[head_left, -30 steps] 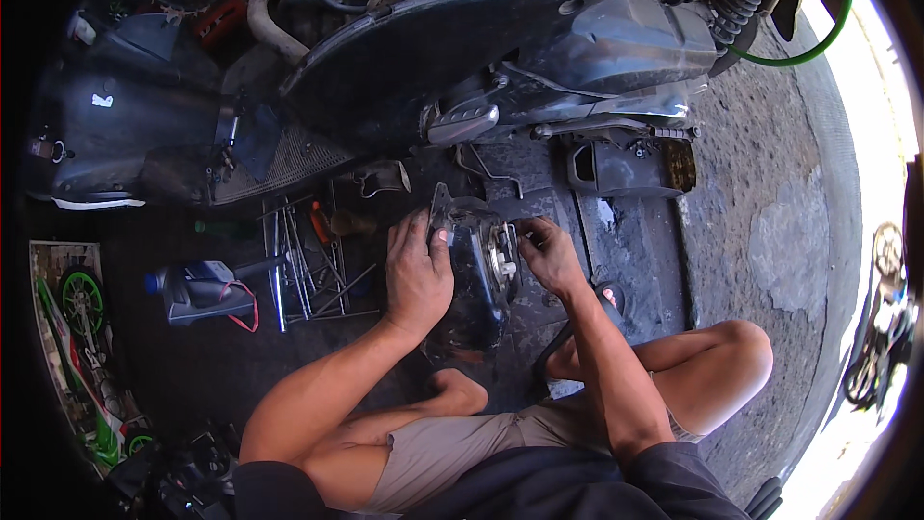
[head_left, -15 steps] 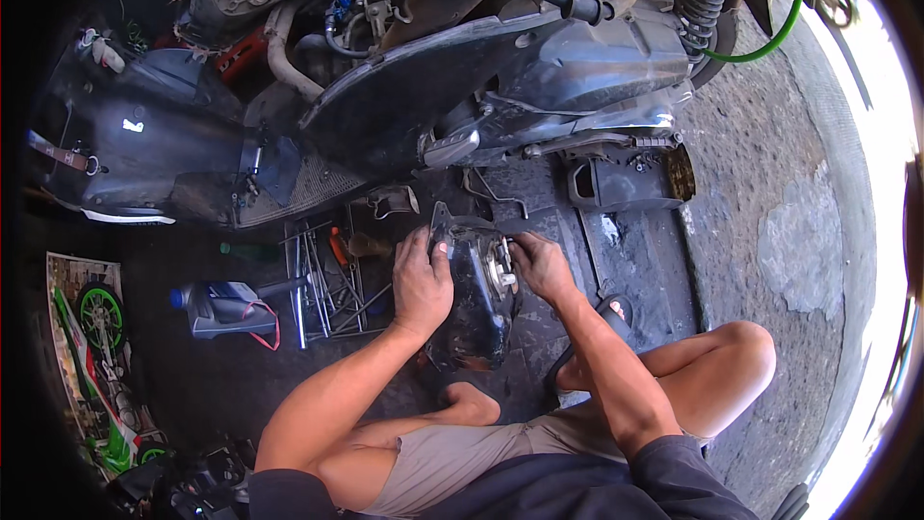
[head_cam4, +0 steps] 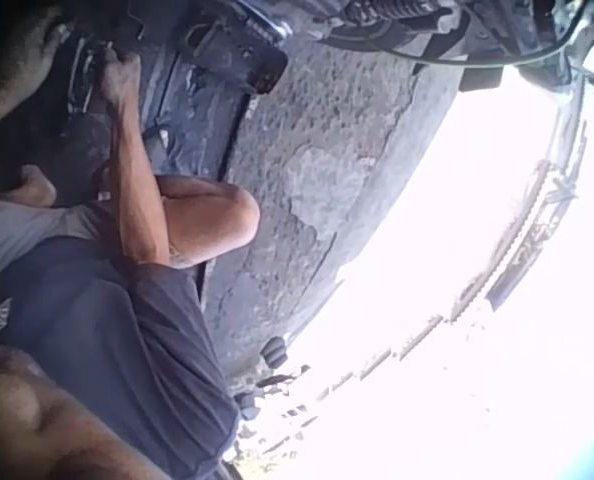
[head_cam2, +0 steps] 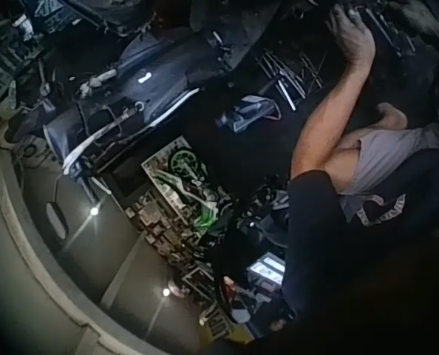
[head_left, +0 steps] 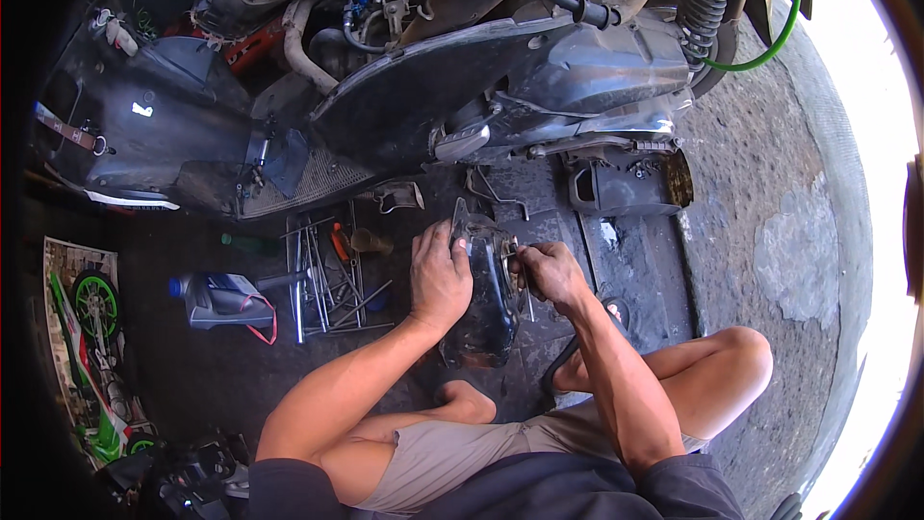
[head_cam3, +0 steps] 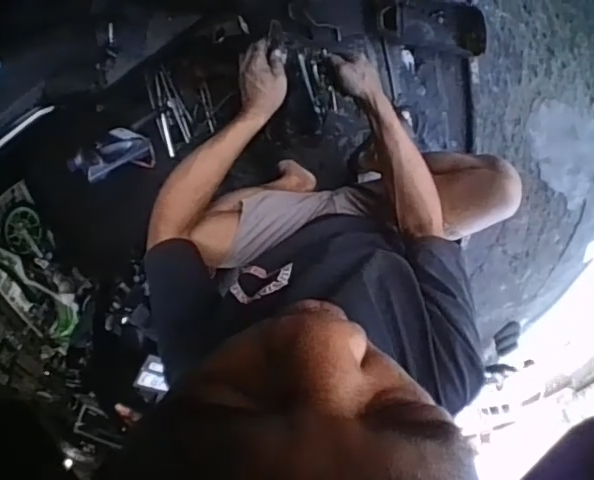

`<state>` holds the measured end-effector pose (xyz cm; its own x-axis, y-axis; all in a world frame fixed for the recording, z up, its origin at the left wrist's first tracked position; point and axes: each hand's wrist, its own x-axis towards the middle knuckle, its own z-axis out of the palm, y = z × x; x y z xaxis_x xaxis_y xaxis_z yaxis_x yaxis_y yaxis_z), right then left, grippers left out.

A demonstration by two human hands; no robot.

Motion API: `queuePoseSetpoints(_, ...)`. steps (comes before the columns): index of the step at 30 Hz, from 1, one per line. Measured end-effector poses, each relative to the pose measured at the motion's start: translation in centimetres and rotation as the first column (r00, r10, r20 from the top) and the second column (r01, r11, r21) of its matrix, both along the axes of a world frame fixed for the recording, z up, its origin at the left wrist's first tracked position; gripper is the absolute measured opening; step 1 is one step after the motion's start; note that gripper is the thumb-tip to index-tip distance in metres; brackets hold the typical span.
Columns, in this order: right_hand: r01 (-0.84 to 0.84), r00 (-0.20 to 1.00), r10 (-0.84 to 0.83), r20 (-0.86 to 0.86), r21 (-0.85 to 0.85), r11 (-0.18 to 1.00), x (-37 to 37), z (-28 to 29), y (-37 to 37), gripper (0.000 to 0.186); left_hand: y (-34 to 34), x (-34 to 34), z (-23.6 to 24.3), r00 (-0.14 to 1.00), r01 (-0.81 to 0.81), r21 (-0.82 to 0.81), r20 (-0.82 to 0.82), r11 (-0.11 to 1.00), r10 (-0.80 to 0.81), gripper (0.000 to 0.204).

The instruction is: Remove the fuel pump assembly from a motorcycle fuel tank using hand tools.

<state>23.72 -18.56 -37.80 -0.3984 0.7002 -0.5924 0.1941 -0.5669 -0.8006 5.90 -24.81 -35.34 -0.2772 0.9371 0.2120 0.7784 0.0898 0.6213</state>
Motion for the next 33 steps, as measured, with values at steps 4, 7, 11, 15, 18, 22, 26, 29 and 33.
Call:
queuePoseSetpoints(4, -0.002, 0.999, 0.002, 0.046, -0.012, 1.0, -0.1, 0.2, 0.2, 0.033, 0.0, 0.2, 0.0, 1.0, -0.004, 0.008, -0.012, 1.0, 0.004, 0.029)
queuePoseSetpoints(7, 0.016, 0.999, -0.013, 0.038, -0.071, 0.997, -0.1, 0.8, 0.2, 0.032, -0.1, 0.4, 0.3, 1.0, 0.0, 0.006, -0.004, 1.0, 0.0, 0.029)
queuePoseSetpoints(11, 0.037, 0.998, -0.031, 0.063, -0.107, 0.994, -0.2, 1.0, 0.2, 0.031, 0.0, 0.4, 0.2, 1.0, 0.01, 0.009, 0.006, 1.0, -0.01, 0.03)
queuePoseSetpoints(15, 0.049, 0.997, -0.042, 0.065, -0.114, 0.992, -0.1, 1.3, -0.1, 0.03, 0.0, 0.6, 0.2, 1.0, 0.009, 0.011, 0.013, 1.0, -0.009, 0.03)
queuePoseSetpoints(18, 0.06, 0.995, -0.049, 0.085, -0.129, 0.99, -0.2, 1.1, -0.1, 0.029, 0.0, 0.7, 0.2, 1.0, 0.0, 0.001, 0.022, 1.0, 0.0, 0.03)
queuePoseSetpoints(22, 0.004, 0.99, 0.02, 0.139, -0.168, 0.986, -0.2, 1.3, 0.6, 0.028, 0.0, 0.8, 0.2, 1.0, 0.01, 0.007, 0.015, 1.0, -0.01, 0.031)
queuePoseSetpoints(26, 0.008, 0.985, 0.033, 0.168, -0.24, 0.971, -1.2, 1.6, 0.8, 0.028, -0.2, 0.5, 0.2, 1.0, -0.006, 0.006, 0.006, 1.0, 0.006, 0.031)
queuePoseSetpoints(29, 0.015, 0.957, 0.021, 0.289, -0.121, 0.993, -2.2, 2.6, -0.4, 0.032, -0.3, 0.0, -0.3, 1.0, 0.001, 0.005, -0.001, 1.0, -0.001, 0.032)
queuePoseSetpoints(33, -0.271, 0.834, 0.09, 0.545, 0.261, 0.927, -0.7, -2.1, -1.2, 0.045, 0.4, 2.9, -0.5, 1.0, 0.016, 0.036, -0.005, 0.999, -0.015, 0.034)
